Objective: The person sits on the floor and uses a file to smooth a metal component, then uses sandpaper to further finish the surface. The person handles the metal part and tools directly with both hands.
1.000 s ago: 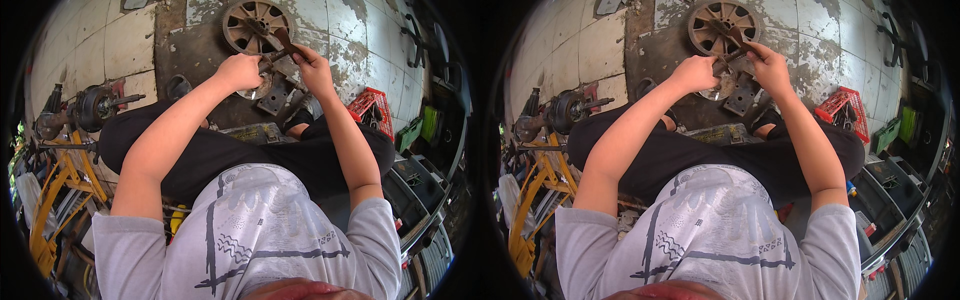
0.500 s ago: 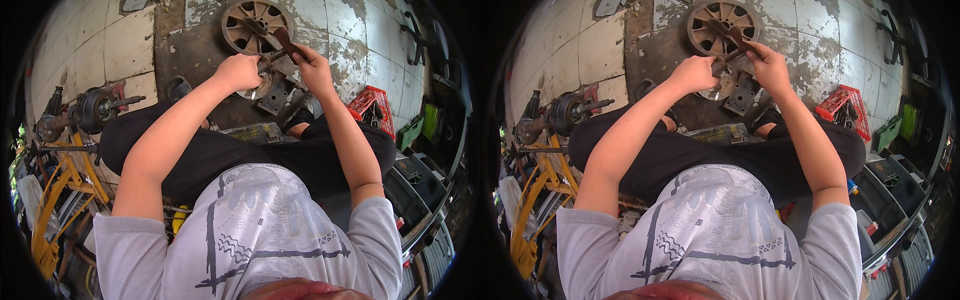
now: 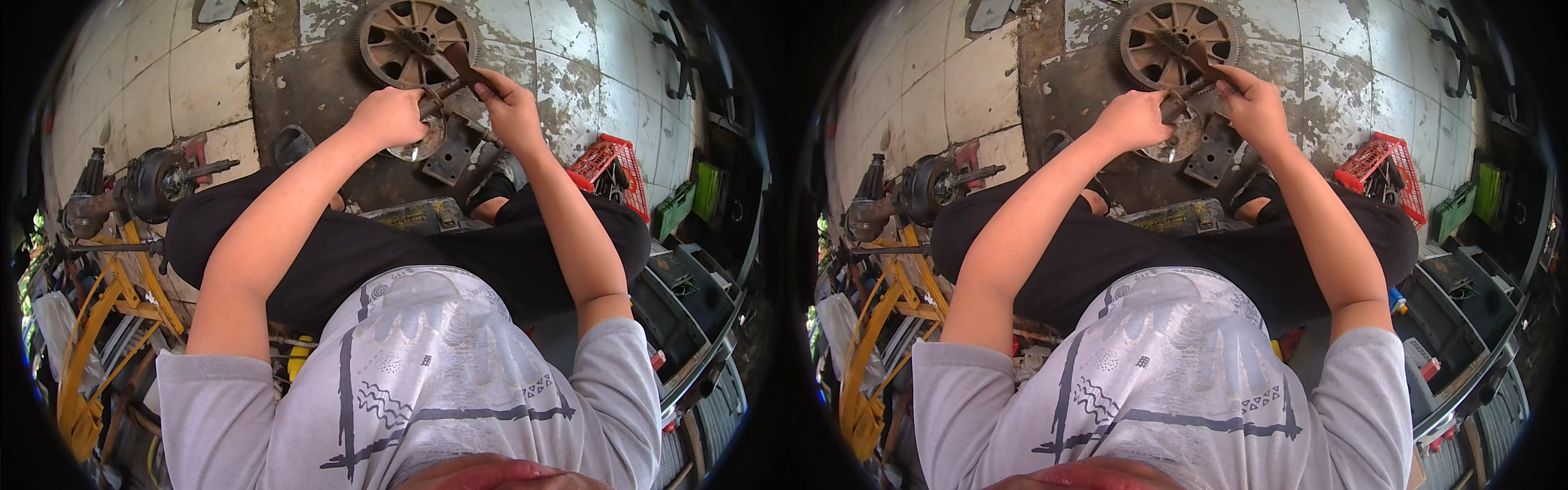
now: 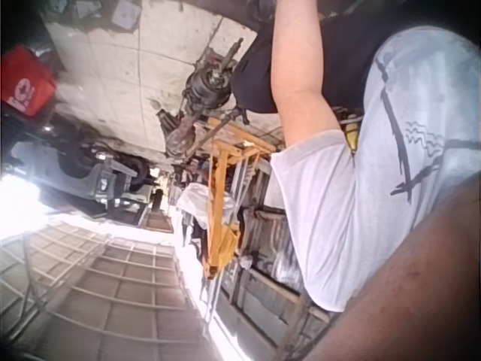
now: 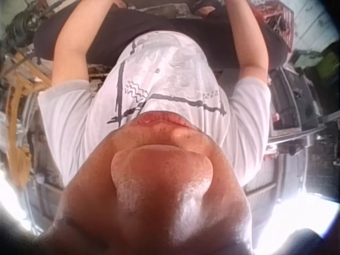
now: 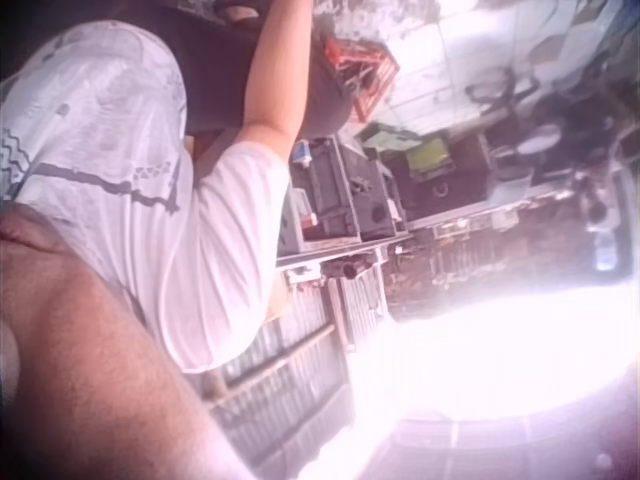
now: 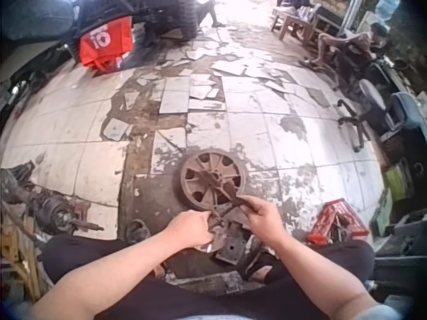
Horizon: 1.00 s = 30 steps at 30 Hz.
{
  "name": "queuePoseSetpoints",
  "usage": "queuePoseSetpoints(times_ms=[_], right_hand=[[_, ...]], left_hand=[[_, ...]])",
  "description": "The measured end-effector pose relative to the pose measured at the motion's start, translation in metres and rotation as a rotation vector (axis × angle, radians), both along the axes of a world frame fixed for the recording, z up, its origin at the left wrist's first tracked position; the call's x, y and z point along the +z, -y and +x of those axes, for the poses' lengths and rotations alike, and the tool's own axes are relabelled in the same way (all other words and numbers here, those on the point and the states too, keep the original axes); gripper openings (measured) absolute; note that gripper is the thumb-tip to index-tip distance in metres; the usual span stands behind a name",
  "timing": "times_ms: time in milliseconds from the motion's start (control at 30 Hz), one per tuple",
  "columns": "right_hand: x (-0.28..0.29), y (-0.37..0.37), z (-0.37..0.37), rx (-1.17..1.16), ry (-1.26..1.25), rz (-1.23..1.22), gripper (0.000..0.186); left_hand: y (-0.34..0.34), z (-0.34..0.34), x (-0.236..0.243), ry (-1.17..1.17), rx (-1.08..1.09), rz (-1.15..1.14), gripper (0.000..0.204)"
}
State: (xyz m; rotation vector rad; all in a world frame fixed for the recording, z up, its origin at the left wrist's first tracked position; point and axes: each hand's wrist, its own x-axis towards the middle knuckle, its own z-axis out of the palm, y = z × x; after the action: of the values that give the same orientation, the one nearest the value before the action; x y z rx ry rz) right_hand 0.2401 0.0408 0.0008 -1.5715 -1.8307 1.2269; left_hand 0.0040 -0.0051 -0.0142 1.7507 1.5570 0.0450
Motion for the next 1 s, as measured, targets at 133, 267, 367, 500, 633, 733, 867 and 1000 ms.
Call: queuePoseSetpoints(times_ms=[133,267,367,500,633,733,867,1000], right_hand=[[-0.016,-0.004,0.001,0.012,0.096,-0.064,0.032],[-0.01,-0.002,0.001,-0.008,0.016,-0.025,0.032],[-0.01,0.002,0.002,0.007,0.01,0.034,0.031],[-0.003,-0.001,-0.001,0.009,0.042,0.05,0.032],[-0.014,-0.002,0.001,-0.008,0.067,-0.029,0.032],[-0.018,-0.002,0.002,0.009,0.034,0.024,0.032],[-0.013,0.0,0.002,0.016,-0.031,0.055,0.032],[0.002,-0.003,-0.001,0.014,0.041,-0.059,0.031]], left_hand=[[0.0,0.0,-0.001,-0.01,-0.013,0.019,0.056],[-0.002,0.001,0.007,-0.023,-0.009,-0.02,0.06],[0.002,0.0,0.003,-0.025,-0.004,-0.024,0.064],[0.0,-0.001,0.003,-0.022,-0.003,-0.005,0.066],[-0.001,0.001,0.005,-0.016,-0.018,-0.018,0.065],[-0.002,-0.001,0.007,-0.02,-0.019,-0.025,0.065],[0.001,-0.001,0.005,-0.012,-0.003,-0.01,0.064],[0.0,-0.002,0.003,-0.025,-0.011,-0.019,0.064]])
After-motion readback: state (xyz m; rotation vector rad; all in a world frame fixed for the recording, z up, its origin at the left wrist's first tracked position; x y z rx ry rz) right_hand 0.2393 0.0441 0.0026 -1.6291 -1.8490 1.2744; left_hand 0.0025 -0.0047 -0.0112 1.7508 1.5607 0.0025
